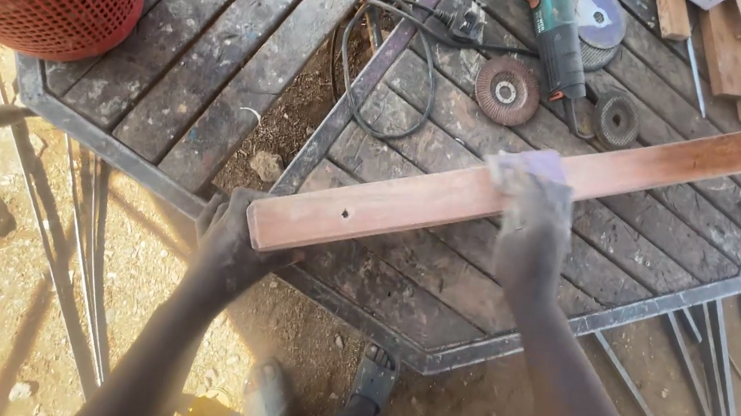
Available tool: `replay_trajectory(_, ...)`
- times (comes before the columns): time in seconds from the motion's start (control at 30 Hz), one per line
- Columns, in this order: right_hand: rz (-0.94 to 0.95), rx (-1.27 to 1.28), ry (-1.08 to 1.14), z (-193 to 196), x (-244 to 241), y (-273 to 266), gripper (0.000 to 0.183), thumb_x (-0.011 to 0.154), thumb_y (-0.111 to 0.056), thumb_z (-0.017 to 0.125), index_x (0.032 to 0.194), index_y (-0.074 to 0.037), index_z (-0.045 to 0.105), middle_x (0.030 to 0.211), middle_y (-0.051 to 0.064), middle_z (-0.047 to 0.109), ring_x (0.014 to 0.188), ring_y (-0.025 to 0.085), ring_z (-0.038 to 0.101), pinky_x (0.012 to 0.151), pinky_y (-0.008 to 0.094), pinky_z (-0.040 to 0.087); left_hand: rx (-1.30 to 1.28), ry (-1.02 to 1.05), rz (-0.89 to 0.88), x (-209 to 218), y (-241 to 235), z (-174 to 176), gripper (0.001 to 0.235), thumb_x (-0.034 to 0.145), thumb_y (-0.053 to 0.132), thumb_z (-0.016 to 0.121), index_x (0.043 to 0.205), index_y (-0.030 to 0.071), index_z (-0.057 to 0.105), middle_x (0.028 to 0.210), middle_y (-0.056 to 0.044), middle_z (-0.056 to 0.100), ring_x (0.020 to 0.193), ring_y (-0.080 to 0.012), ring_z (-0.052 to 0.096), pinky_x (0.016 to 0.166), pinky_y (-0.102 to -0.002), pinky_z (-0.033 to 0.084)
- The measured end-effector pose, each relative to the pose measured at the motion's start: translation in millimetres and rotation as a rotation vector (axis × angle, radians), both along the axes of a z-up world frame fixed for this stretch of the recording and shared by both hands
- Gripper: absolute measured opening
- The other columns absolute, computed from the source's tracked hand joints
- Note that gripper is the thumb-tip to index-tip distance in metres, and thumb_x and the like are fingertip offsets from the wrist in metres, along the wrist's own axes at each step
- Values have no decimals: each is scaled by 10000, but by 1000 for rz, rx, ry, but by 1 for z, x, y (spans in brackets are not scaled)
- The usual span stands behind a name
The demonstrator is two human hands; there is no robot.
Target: Sanding a curved wooden plank with sandpaper on a workbench
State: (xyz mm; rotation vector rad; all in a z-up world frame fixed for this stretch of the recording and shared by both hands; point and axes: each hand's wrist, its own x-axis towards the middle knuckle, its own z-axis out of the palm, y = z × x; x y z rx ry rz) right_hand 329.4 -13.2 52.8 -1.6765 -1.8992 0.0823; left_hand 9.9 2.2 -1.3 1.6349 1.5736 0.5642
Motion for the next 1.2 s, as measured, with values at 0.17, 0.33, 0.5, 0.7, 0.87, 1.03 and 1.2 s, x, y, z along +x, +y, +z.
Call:
replay_trajectory(0.17, -11, -55, -315, -34, -96, -19, 343, 989, -87, 572, 1315, -79, 677, 1241, 126, 677, 1219, 313, 638, 1067, 401, 449, 3, -24, 61, 4, 5, 4, 783, 522, 457, 975, 1097, 165, 530, 1046, -163, 748, 1162, -311, 668, 1250, -441, 159)
replay_trajectory(0.33, 170, 115, -20, 21, -42, -3, 210, 959, -249, 718, 1159, -200, 761, 1270, 29, 724, 1289, 290, 600, 1148, 455, 389, 17, -79, 18, -2, 7, -3, 791, 585, 394, 983, 1154, 130, 502, 1090, -222, 731, 1181, -368, 653, 1267, -507, 139)
replay_trajectory(0.5, -248, -36, -61, -21, 146, 26, 273, 1046, -262, 583, 1283, -254, 719, 1377, 25, 645, 1343, 284, 552, 1148, 461, 396, -72, -33, 28, -8, 6, 18, 744, 652, 344, 992, 1190, 110, 534, 1093, -210, 699, 1134, -396, 667, 1201, -564, 295)
replay_trajectory(0.7, -262, 12, -28, 36, 58, 10, 406, 977, 75, 582, 1378, 11, 599, 1441, 180, 597, 1396, 358, 519, 1259, 512, 318, -459, 37, -92, -39, 39, 85, 641, 784, 125, 826, 1382, 199, 608, 1231, -30, 798, 1107, -189, 708, 980, -338, 528)
replay_trajectory(0.87, -190, 131, 122, 60, 87, 15, 367, 1001, -32, 523, 1341, -45, 660, 1423, 94, 645, 1396, 313, 548, 1239, 511, 289, -203, 291, -258, -8, 85, 94, 291, 921, 162, 539, 1206, 224, 552, 1220, 51, 578, 1097, -166, 558, 981, -340, 369)
replay_trajectory(1.03, -211, 115, 171, 59, 100, 28, 382, 987, -91, 553, 1356, -75, 653, 1429, 87, 642, 1390, 319, 555, 1225, 507, 303, 183, 85, -422, 79, 134, 147, 331, 996, 331, 433, 729, 139, 392, 713, 4, 351, 622, -184, 396, 638, -378, 272)
replay_trajectory(1.2, -207, 128, 217, 63, 103, 31, 341, 1062, -201, 449, 1283, -98, 687, 1411, 78, 657, 1392, 322, 554, 1171, 462, 362, -182, 1071, -467, 285, 122, 252, 435, 1158, 248, 181, 1063, 243, 605, 924, -14, 769, 774, -164, 761, 720, -309, 662)
